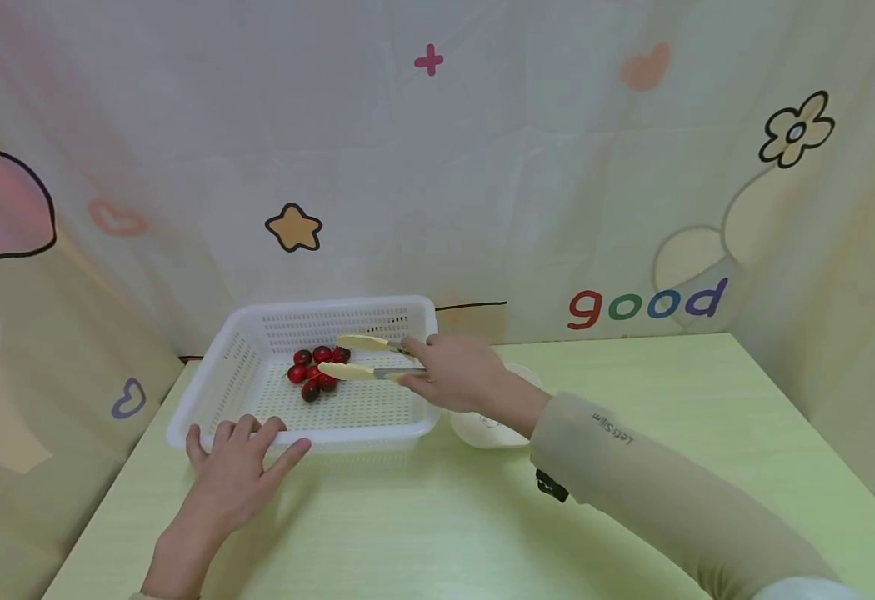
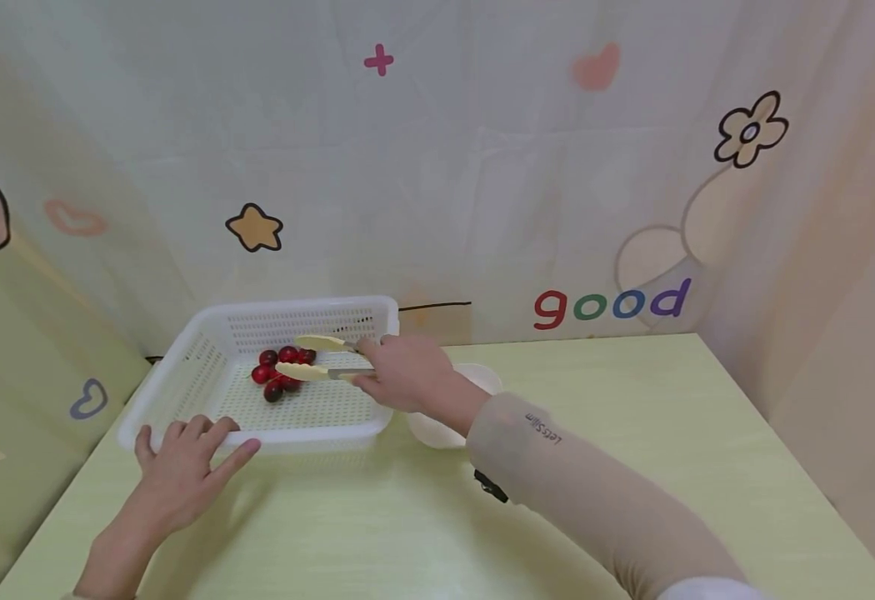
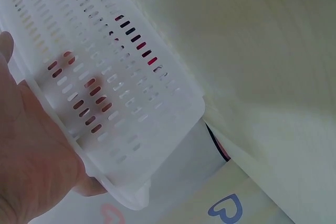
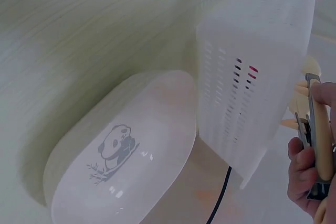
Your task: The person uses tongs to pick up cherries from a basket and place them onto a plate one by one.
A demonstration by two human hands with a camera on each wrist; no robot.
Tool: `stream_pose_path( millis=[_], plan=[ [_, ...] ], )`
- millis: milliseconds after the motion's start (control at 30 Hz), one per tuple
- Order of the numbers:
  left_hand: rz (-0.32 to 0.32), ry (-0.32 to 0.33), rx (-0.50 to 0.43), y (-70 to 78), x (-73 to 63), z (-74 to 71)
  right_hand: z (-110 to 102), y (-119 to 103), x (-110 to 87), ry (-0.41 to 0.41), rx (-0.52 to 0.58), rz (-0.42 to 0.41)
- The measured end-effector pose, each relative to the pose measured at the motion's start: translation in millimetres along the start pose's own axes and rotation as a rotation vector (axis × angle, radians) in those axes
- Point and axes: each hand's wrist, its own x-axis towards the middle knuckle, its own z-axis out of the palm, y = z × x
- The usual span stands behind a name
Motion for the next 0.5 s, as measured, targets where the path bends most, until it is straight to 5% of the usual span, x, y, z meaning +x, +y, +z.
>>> stream_pose_path(
  millis=[500],
  plan=[
    [0.002,0.009,0.008,0.3,-0.4,0.3,12,-28,23.1,-0.079,-0.082,0.011]
  ],
)
